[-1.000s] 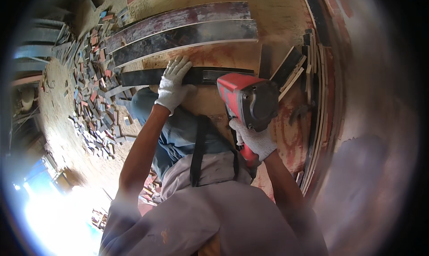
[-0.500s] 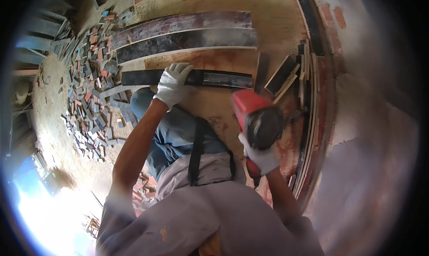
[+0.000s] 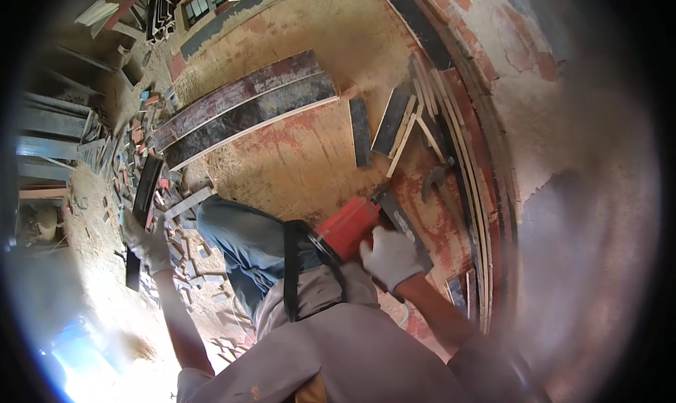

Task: The person sits on the floor and uses a red nail gun to fasten dark wooden planks onto a larger wooden board. They repeatedly position planks, drive nails, and adjust pieces, then gather and stack the finished planks.

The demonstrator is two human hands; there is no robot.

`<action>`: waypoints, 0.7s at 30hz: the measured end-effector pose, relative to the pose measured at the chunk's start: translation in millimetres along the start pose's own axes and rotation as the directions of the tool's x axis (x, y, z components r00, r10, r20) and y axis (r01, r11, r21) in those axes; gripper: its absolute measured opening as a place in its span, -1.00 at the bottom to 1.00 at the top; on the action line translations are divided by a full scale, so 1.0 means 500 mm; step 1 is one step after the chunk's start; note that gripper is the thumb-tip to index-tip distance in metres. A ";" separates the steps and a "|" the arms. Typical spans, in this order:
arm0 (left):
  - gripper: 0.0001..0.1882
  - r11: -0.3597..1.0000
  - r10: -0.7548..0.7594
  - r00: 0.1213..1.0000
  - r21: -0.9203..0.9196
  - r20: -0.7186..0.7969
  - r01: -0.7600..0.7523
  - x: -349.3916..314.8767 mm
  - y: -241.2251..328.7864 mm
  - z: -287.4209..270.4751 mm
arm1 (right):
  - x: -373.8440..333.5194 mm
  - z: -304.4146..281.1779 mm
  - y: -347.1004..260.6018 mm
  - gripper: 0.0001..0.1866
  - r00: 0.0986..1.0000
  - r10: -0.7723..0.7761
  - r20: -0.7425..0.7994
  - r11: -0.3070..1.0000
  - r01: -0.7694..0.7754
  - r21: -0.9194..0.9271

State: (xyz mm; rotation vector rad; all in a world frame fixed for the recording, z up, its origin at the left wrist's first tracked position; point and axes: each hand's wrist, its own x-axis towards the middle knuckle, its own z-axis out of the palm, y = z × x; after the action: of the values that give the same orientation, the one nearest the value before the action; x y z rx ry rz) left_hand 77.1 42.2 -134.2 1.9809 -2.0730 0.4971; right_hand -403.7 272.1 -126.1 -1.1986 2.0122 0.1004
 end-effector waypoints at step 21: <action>-0.55 0.010 -0.139 0.551 -0.555 0.823 0.832 0.086 0.027 0.313 | 0.460 -0.117 -0.149 -0.62 0.874 0.003 -0.486 0.836 0.265 0.481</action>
State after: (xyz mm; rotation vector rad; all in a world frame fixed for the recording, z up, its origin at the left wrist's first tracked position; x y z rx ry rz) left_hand 71.3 -59.1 -261.9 1.7833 -0.8885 -1.4383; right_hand -438.3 41.3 -212.8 -1.0450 2.1330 -0.8593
